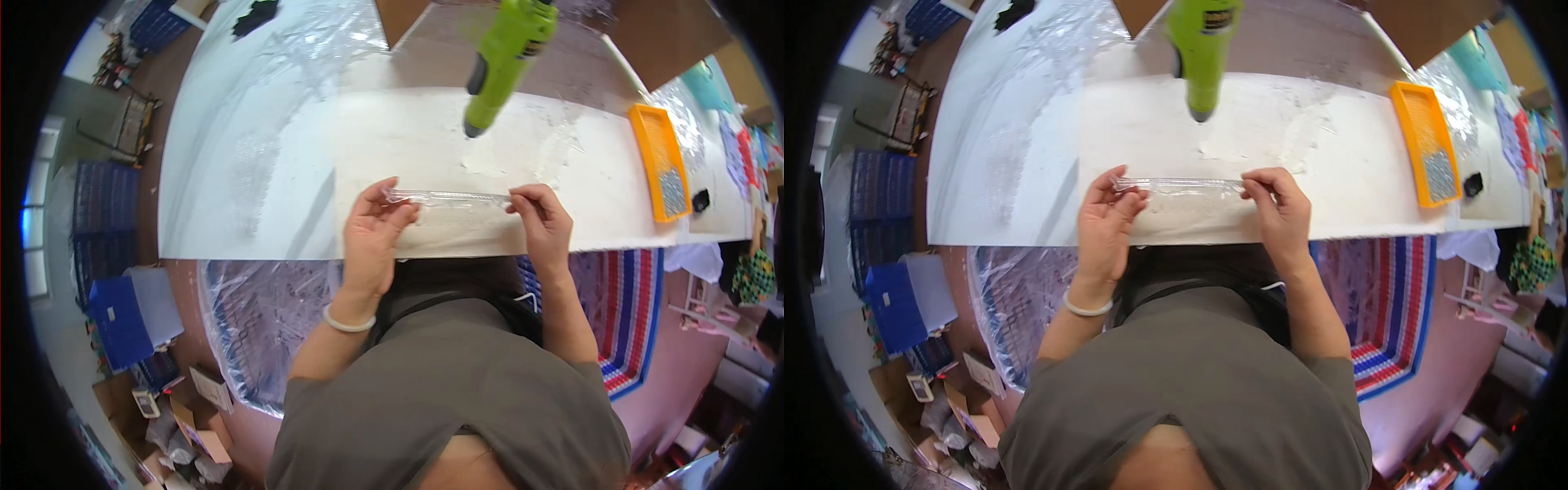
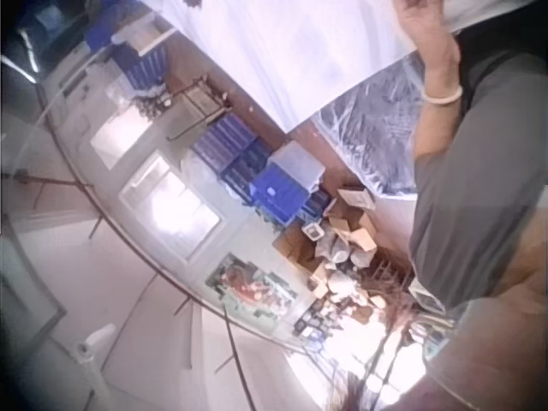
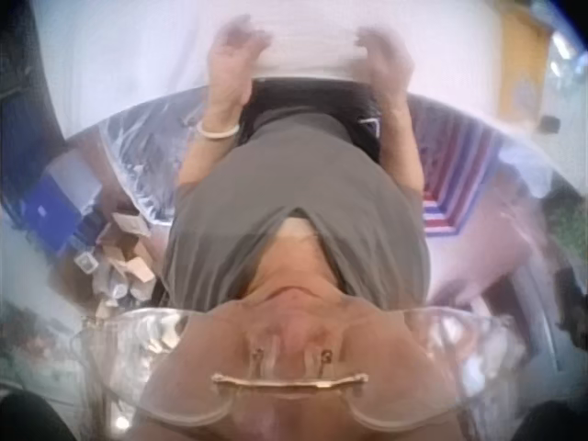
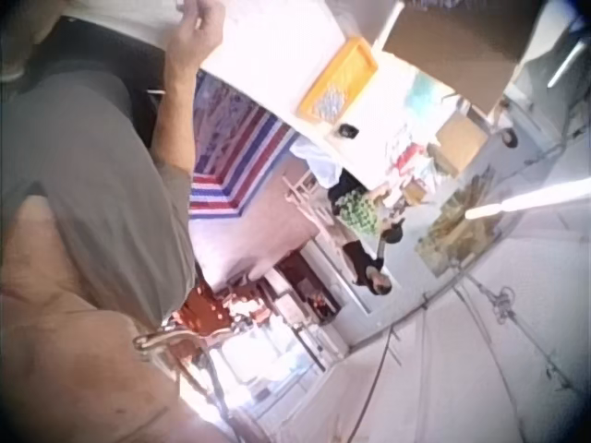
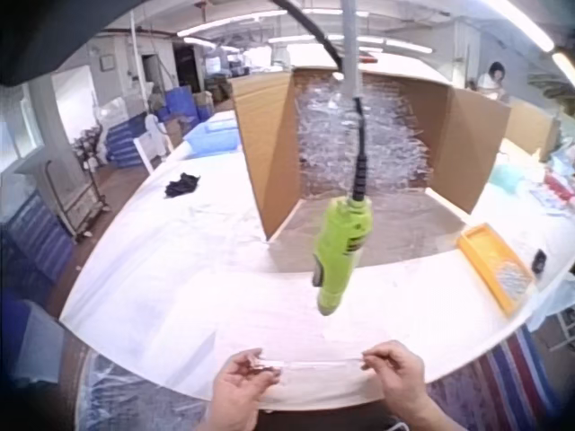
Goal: The person assembles small transparent plastic components using a glue gun.
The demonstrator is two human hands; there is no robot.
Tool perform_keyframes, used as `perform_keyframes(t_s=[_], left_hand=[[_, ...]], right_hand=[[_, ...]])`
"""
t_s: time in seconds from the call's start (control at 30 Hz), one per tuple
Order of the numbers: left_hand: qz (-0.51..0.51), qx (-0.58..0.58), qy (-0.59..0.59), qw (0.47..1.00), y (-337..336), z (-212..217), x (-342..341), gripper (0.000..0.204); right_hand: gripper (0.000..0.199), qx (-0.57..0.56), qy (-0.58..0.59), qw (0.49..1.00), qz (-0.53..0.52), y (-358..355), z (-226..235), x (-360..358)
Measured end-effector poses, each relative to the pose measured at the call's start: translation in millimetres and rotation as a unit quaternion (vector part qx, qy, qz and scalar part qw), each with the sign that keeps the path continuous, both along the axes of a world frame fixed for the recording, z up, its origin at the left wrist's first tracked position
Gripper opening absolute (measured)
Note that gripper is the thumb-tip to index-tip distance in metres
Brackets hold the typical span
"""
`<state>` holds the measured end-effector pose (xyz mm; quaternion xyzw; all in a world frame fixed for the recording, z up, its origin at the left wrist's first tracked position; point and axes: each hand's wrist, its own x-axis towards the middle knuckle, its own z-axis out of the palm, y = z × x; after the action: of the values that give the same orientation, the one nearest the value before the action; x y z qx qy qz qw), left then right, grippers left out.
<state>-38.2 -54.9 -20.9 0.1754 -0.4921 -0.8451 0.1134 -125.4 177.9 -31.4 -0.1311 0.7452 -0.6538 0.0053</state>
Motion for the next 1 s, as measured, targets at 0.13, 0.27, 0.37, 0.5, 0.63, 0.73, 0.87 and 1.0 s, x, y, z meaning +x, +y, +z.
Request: perform_keyframes(t_s=[0.13, 0.27, 0.37, 0.5, 0.63, 0.73, 0.87, 1.0], left_hand=[[-0.033, 0.086, 0.019, 0.996, 17, -5, -1, 0.029], [-0.039, 0.09, 0.096, 0.991, 18, 4, -5, 0.02], [-0.118, -0.32, 0.039, 0.939, 0, 15, 1, 0.022], [-0.186, -0.448, 0.061, 0.872, 6, 33, -5, 0.025], [-0.218, -0.458, 0.08, 0.858, 11, 26, -7, 0.03], [-0.222, -0.5, 0.075, 0.834, 8, 30, 0, 0.033], [-0.167, -0.457, 0.047, 0.872, -14, 18, 13, 0.035], [-0.119, -0.485, 0.035, 0.865, -23, 8, 13, 0.029]], right_hand=[[0.006, -0.018, -0.061, 0.998, 0.026, -5, 1, 14], [0.009, 0.042, -0.011, 0.995, 0.089, -11, 9, 21], [0.027, 0.072, 0.03, 0.991, 0.111, -5, 10, 18], [0.06, -0.051, 0.065, 0.993, 0.08, -7, 19, 16], [0.044, 0.081, 0.18, 0.975, 0.104, -6, 27, 13], [0.018, 0.096, 0.166, 0.98, 0.058, 2, 20, 15], [0.01, 0.047, -0.038, 0.997, 0.037, 20, 5, 18], [0.013, 0.053, -0.102, 0.992, 0.043, 5, 9, 17]])
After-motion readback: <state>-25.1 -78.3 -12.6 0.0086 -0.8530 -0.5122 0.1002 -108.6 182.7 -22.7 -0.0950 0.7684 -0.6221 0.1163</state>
